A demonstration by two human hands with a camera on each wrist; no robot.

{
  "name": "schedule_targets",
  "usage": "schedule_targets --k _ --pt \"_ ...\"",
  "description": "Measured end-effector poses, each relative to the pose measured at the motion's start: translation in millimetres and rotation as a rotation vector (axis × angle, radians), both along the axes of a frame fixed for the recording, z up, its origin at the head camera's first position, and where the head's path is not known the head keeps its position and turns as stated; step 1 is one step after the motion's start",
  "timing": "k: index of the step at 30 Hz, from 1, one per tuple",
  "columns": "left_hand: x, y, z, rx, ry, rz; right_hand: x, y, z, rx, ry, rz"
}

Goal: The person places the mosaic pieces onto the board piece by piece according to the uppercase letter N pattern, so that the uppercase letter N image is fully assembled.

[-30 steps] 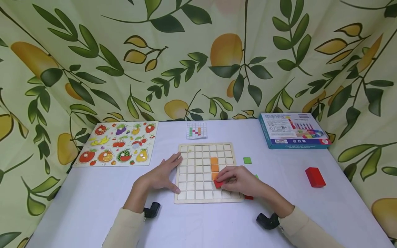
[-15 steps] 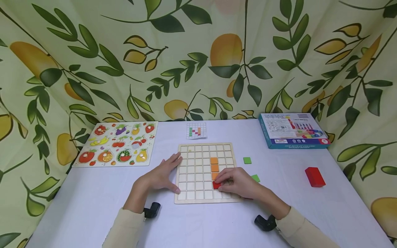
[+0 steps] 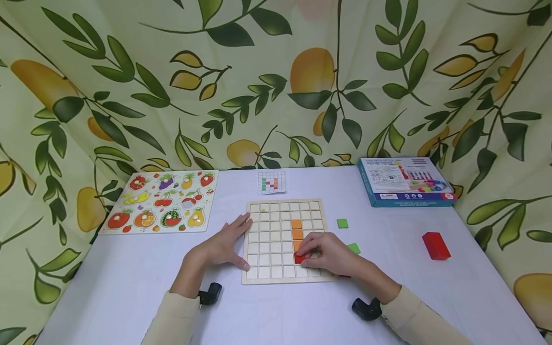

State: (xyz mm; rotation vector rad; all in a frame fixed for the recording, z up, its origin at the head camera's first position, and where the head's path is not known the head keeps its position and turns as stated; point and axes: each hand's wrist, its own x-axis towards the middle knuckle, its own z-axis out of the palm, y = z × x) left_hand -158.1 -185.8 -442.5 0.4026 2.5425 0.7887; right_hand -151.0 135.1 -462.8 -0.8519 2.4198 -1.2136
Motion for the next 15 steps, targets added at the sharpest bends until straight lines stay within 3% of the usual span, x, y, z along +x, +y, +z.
schedule_targets --k 15 --pt "0.7 1.7 -0.6 -0.010 -0.014 0.017 -1.8 -2.0 -2.7 0.014 0.016 0.006"
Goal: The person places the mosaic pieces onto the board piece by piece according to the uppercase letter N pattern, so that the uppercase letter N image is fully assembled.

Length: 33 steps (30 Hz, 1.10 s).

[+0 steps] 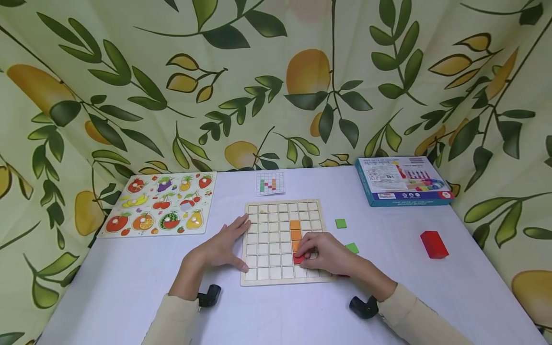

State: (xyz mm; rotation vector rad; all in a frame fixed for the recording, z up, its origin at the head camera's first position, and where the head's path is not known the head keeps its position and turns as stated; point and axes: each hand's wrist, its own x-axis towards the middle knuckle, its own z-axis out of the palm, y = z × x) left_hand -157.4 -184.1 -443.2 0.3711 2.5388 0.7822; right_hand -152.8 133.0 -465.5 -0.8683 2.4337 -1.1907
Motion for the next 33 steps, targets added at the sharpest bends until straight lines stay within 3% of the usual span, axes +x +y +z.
schedule_targets --k 33 --pt "1.0 -1.5 0.1 0.009 0.007 -0.012 2.1 0.5 6.0 0.040 -0.019 0.009"
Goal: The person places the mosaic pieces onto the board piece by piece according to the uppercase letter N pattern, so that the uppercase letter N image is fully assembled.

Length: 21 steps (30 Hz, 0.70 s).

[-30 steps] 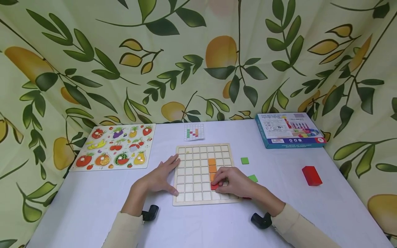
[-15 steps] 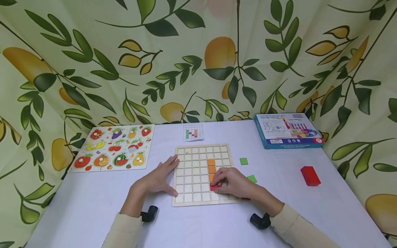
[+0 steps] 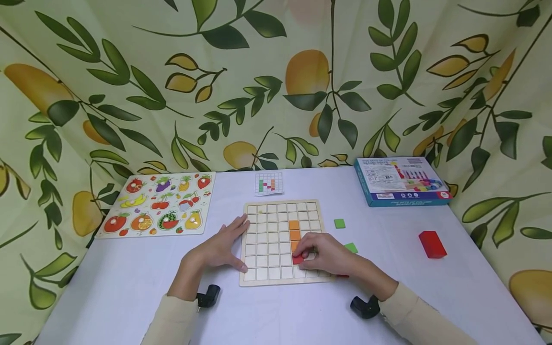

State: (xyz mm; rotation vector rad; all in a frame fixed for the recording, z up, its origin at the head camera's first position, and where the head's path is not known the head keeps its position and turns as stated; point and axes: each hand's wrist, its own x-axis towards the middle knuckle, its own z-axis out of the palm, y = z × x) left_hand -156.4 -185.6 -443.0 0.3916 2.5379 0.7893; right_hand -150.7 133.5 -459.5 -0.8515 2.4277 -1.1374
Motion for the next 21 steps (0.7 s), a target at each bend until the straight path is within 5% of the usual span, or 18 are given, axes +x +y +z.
schedule_targets --k 10,21 --pt "-0.1 0.2 -1.4 -0.002 -0.003 0.003 2.1 14 14.4 -0.025 -0.057 -0.014" --pt "-0.8 0.5 0.2 -0.002 -0.003 0.006 1.8 53 16.7 0.061 0.006 -0.109"
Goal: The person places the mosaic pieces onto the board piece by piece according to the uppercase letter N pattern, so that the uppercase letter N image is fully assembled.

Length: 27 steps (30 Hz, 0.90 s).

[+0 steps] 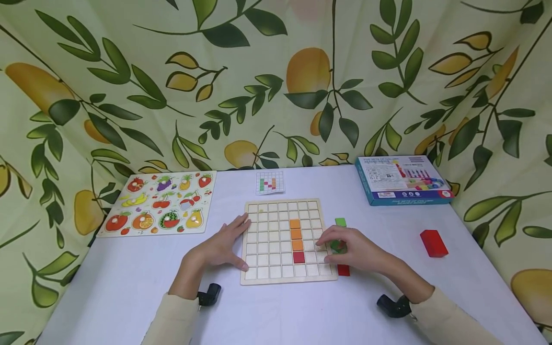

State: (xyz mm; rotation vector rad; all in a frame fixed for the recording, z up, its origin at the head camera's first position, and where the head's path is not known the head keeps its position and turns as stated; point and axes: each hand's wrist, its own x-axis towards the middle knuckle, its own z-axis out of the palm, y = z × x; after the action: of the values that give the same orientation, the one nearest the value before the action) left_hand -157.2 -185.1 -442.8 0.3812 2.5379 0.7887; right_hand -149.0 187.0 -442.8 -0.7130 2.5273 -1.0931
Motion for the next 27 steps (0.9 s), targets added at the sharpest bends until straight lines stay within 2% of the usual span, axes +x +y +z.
schedule_targets --k 13,27 --pt "-0.1 -1.2 2.8 -0.006 0.001 -0.004 8.9 47 -4.4 0.036 0.023 -0.073" --pt "0.1 -0.6 3.1 0.008 0.004 -0.010 22.8 67 -12.9 0.066 -0.045 -0.145"
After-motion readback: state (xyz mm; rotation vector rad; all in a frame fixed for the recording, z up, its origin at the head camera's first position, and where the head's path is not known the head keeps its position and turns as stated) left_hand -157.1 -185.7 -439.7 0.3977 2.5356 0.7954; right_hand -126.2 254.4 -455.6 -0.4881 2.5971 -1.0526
